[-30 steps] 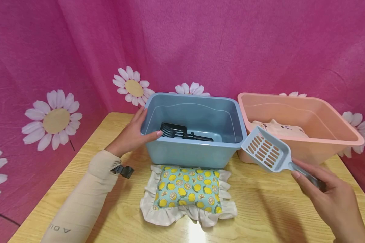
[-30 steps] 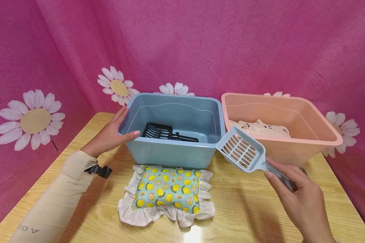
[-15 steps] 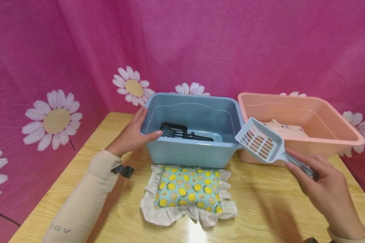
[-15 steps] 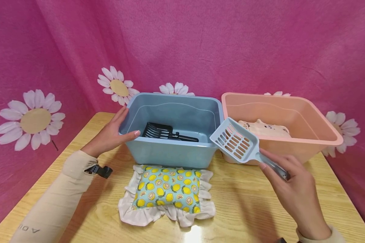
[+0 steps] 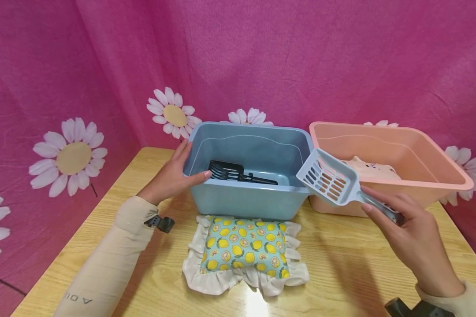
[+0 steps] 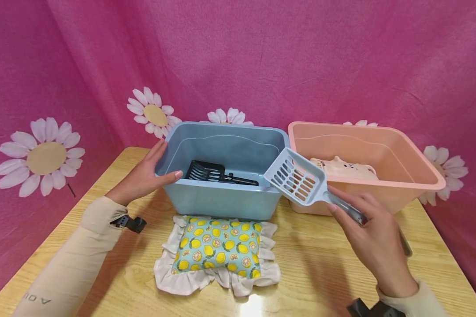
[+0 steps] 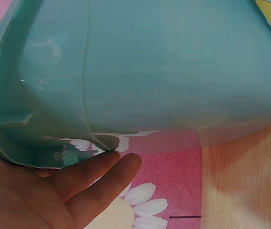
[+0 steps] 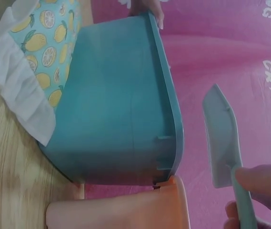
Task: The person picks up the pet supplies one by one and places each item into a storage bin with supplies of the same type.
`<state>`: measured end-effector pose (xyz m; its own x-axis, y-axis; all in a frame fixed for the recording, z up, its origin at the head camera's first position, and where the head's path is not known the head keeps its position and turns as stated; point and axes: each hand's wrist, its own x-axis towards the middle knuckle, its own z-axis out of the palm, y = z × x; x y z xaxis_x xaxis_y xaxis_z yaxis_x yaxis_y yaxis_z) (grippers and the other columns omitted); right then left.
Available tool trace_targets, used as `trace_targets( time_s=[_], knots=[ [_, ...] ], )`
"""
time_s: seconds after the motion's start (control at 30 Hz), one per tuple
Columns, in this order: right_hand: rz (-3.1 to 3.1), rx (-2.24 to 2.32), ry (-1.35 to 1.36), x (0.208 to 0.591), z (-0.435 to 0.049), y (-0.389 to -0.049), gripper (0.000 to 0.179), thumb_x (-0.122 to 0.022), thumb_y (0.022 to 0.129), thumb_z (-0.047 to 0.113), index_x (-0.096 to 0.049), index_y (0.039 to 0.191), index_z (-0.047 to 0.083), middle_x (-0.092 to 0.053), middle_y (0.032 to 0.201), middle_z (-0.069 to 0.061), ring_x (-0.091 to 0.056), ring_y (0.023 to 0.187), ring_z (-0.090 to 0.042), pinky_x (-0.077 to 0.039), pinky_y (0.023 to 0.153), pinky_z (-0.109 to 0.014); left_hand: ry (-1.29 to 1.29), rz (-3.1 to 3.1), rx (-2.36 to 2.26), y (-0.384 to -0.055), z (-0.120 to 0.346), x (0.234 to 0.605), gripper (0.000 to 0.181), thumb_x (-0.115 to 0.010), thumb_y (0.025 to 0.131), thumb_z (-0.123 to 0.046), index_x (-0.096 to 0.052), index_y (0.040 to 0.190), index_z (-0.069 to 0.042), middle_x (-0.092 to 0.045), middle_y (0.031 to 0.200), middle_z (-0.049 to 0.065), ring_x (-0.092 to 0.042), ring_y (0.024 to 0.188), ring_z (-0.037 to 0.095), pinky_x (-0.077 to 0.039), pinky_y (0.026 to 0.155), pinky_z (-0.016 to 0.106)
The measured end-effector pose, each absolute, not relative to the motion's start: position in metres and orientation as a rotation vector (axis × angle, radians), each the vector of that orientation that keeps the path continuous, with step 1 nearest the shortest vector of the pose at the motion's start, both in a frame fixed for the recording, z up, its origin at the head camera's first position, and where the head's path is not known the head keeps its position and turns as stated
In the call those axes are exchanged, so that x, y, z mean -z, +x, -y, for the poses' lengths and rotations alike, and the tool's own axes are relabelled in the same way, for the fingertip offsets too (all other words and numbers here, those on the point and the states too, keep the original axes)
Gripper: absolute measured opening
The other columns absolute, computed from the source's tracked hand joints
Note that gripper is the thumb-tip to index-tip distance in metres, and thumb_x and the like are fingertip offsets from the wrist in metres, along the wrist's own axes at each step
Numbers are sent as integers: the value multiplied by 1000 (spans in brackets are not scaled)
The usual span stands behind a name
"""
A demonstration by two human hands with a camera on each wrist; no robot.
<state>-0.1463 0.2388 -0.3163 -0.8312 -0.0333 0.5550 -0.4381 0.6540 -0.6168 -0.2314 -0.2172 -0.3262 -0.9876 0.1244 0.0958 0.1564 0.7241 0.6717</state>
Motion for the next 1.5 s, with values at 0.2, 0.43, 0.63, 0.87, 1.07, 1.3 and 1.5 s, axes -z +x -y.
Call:
trace_targets(
  time_s=[0.2,0.43,0.63,0.87,1.07,1.3,1.5],
  knots=[
    [2335,-1100,454,310,-231,-150,44,-75,79,-4,-70,120,11,-68,108,10,-54,90,-4,-43,69,-5,-233,2882,1128,-231,217,327,108,-66,77,-65,-4,156,-25,2,162,-3,-15,145,36,-34,101,65],
    [2337,-1077,490,306,-220,-155,44,-75,81,-2,-70,121,15,-67,109,2,-55,90,-3,-43,70,-6,-235,2885,1106,-232,218,328,108,-65,77,-66,-4,156,-26,3,162,-4,-15,145,36,-33,102,65],
    [2329,-1064,533,305,-215,-163,44,-76,81,-1,-70,120,17,-66,101,3,-48,78,-6,-39,59,-13,-225,2890,1126,-233,219,329,110,-66,76,-65,-3,156,-26,2,162,-1,-15,144,37,-36,100,65],
    [2328,-1052,530,308,-210,-170,44,-77,79,-1,-71,120,16,-64,97,1,-45,73,-7,-35,56,-17,-227,2888,1127,-233,220,330,109,-66,76,-65,-3,156,-26,3,162,-2,-15,145,36,-35,100,66],
    [2319,-1044,559,307,-207,-176,44,-76,79,-3,-70,120,14,-66,99,-3,-46,77,-9,-35,58,-16,-242,2881,1130,-233,219,328,109,-67,77,-64,-4,156,-26,3,162,-2,-14,145,37,-34,100,66],
    [2313,-1078,589,305,-203,-181,44,-75,81,-1,-69,122,16,-66,102,-2,-50,83,-10,-38,60,-14,-245,2881,1128,-233,220,328,109,-67,77,-64,-3,156,-25,3,162,-2,-14,145,36,-34,101,66],
    [2318,-1085,584,304,-200,-185,42,-74,83,2,-69,122,17,-67,103,-2,-53,89,-7,-39,65,-13,-242,2883,1128,-233,220,329,109,-67,76,-64,-3,156,-26,3,162,-2,-13,145,37,-35,100,66]
  ],
)
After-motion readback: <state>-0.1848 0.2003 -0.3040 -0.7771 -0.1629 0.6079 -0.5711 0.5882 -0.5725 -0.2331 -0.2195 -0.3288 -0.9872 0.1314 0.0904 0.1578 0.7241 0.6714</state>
